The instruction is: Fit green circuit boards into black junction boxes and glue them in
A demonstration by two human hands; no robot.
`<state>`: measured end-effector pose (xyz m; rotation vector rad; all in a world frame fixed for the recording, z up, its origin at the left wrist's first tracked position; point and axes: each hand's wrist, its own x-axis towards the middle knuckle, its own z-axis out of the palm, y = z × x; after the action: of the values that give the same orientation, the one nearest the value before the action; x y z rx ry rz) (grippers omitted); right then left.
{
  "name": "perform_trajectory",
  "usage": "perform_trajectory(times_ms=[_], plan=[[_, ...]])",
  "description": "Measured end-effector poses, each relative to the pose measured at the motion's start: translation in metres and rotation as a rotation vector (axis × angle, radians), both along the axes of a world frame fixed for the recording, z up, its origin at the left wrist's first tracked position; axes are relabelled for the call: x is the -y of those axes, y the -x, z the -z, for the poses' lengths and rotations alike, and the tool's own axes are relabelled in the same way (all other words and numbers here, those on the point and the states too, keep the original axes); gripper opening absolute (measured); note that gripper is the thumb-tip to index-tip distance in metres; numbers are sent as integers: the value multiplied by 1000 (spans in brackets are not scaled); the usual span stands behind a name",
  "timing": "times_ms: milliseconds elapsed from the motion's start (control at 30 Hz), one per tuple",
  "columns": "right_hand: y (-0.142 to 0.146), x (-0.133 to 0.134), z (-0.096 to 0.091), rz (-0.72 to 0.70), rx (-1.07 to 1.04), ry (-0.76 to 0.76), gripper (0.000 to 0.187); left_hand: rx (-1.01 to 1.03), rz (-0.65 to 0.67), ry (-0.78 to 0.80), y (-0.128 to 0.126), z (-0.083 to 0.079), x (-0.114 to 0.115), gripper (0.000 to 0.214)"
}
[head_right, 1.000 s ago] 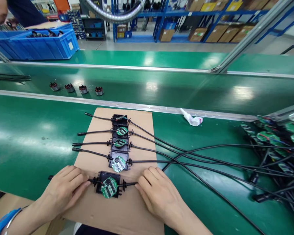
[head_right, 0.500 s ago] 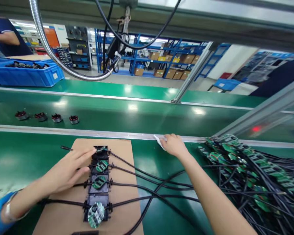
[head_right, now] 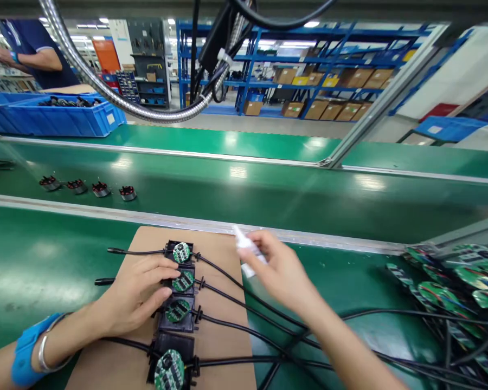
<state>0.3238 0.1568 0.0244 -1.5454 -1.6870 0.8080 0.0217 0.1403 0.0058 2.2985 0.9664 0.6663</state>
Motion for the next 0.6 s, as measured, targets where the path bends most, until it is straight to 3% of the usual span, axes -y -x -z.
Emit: perform_trajectory(times_ms=[133,200,267,400,600], plan=[[87,18,-13,-245,-429,46,33,391,12,501,-18,-9,9,32],[110,22,-15,-277,-523,86,35,582,15,691,-24,-8,10,35],[120,24,-15,-292,-575,129,37,685,-30,786,-25,-6,9,38],[123,29,-8,-229,-576,47,36,685,-27,826,-21,-7,7,40],[126,40,7,-143,-587,-32,33,591,-76,636,-19,-6,8,30]])
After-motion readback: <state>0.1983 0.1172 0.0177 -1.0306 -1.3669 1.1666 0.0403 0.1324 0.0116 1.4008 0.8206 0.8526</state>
